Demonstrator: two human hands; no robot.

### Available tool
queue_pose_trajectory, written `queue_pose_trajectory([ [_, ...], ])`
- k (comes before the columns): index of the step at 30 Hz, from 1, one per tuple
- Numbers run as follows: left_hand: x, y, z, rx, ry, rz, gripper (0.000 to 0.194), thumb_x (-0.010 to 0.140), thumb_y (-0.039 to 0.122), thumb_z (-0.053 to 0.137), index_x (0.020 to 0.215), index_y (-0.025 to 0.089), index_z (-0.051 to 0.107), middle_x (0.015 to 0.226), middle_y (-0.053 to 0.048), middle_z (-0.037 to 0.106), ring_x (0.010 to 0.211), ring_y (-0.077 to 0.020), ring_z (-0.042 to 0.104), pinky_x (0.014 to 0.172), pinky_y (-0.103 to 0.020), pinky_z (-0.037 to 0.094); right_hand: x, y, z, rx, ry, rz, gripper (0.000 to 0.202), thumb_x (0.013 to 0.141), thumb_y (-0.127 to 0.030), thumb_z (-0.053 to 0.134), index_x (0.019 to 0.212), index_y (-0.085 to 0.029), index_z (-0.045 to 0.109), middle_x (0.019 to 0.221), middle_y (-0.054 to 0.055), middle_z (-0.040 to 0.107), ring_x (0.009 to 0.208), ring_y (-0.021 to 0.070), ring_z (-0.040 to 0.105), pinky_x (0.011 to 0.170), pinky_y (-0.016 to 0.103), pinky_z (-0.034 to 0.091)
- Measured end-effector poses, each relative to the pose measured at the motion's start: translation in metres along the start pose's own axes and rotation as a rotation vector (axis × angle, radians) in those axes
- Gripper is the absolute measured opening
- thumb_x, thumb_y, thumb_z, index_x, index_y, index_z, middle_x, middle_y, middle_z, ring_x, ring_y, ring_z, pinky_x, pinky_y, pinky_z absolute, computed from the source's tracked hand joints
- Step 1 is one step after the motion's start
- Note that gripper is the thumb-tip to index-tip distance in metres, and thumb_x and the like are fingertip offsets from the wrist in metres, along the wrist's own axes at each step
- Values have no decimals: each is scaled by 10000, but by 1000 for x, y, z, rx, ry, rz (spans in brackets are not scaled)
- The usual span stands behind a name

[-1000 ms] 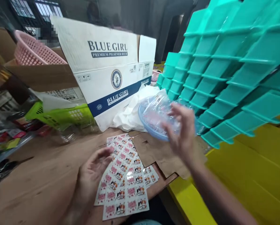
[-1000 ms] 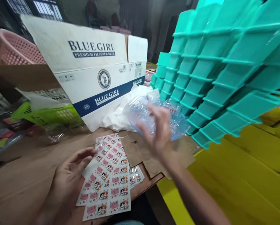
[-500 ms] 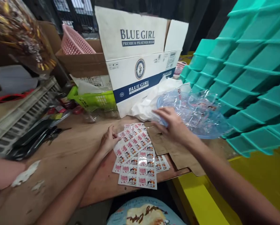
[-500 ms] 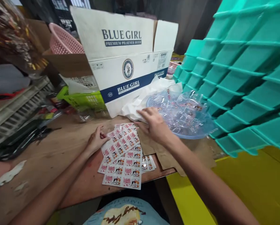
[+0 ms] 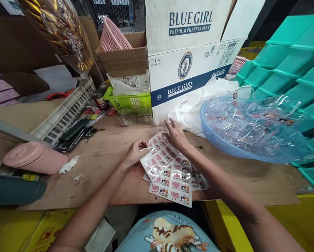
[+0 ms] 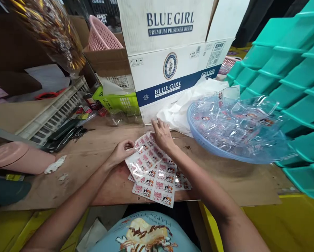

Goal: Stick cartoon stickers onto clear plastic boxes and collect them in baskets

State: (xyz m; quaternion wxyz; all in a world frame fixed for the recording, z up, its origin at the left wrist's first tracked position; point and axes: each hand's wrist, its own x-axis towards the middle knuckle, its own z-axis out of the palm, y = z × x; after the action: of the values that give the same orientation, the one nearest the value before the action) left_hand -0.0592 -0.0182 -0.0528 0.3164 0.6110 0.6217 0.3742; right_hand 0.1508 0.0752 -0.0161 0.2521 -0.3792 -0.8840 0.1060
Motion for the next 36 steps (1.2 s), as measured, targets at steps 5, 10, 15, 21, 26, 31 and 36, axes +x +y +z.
queue_pose_trajectory([
  [5, -21, 23, -12, -349, -62, -24, 402, 730, 294, 762, 1067, 167, 584, 986, -38, 695, 861, -155, 652, 777, -251, 498, -13, -17, -14, 283, -200, -239, 372, 932, -358, 602, 1261, -186, 612, 1179, 129, 666, 1171, 277, 558, 982, 459, 447],
  [10, -28, 43, -16, -723, -222, -325, 422, 690, 345, 828, 1020, 119, 695, 947, -87, 749, 773, -178, 686, 712, -273, 530, -17, -20, -20, 395, -345, -180, 180, 930, -321, 611, 930, -161, 693, 740, 15, 636, 688, 156, 568, 670, 289, 466],
  [15, -33, 46, 3, -920, -23, -348, 297, 633, 268, 866, 861, 122, 744, 809, -44, 759, 663, -112, 658, 669, -212, 519, -34, -34, -17, 147, 113, -141, 177, 954, -294, 568, 1016, -158, 662, 966, 115, 640, 919, 245, 534, 828, 393, 441],
  [21, -49, 52, 29, -953, 16, -288, 262, 708, 306, 810, 902, 139, 762, 831, -47, 762, 699, -136, 671, 673, -236, 530, -64, -60, -2, 149, 139, -78, 239, 980, -333, 525, 886, -192, 693, 841, 93, 668, 799, 227, 543, 740, 355, 463],
  [26, -56, 46, 34, -767, -13, -222, 283, 781, 351, 744, 975, 145, 749, 850, -43, 753, 709, -152, 668, 715, -273, 540, -64, -52, 3, 462, 171, 86, 297, 934, -327, 559, 686, -200, 660, 697, 59, 631, 699, 192, 531, 704, 338, 456],
  [31, -50, 33, 21, -373, 151, -180, 288, 798, 350, 702, 998, 145, 729, 1031, -108, 715, 932, -241, 664, 831, -359, 546, -58, -23, -7, 632, 408, 353, 327, 947, -388, 512, 725, -180, 630, 660, 20, 619, 565, 141, 517, 548, 277, 416],
  [36, -39, 54, 28, -398, 105, -92, 377, 882, 496, 603, 1049, 180, 722, 1168, -115, 649, 1189, -269, 568, 1065, -411, 435, -69, -29, -14, 239, 462, 99, 158, 918, -301, 599, 807, -235, 690, 778, 50, 677, 773, 223, 584, 844, 452, 477],
])
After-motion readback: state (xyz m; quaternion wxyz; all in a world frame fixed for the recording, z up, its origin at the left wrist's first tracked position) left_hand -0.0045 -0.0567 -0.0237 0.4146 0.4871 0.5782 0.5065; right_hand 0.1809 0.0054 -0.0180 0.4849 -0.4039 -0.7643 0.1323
